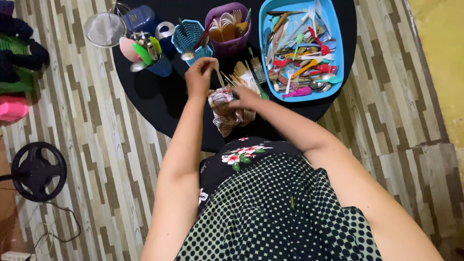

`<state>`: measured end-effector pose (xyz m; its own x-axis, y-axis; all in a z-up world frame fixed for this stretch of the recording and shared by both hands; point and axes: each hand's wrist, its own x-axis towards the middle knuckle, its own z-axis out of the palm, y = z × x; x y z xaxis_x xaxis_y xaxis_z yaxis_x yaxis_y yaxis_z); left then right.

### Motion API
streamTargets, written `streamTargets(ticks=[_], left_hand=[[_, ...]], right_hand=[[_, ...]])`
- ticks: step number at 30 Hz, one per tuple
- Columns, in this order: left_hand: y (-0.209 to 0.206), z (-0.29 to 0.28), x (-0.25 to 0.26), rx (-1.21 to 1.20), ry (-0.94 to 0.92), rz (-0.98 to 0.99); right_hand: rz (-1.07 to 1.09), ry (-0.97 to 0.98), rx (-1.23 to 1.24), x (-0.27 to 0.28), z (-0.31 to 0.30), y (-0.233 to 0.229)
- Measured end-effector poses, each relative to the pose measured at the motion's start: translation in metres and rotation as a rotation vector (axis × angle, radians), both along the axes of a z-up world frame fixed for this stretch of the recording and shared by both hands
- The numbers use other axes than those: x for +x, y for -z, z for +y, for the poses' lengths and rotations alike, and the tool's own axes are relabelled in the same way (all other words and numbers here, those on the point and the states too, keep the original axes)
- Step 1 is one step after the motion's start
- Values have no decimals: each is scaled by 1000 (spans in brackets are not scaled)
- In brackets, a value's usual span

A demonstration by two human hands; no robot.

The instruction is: Sorting spoons, forks, and other small items into various containers on a table.

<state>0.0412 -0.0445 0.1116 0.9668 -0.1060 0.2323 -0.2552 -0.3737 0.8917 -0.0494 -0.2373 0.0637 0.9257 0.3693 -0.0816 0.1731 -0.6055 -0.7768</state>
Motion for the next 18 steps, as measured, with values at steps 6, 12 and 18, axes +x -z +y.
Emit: streamTargets(ticks=[6, 12, 18], left_hand=[[1, -41, 0, 131, 77, -21], [-8, -80, 38, 174, 84, -16], [3, -108, 90, 26, 80, 52]], right_hand=[[-540, 344, 210, 82, -24, 11], [-632, 433, 266, 97, -60, -43], [-671, 540, 192, 130, -93, -84]])
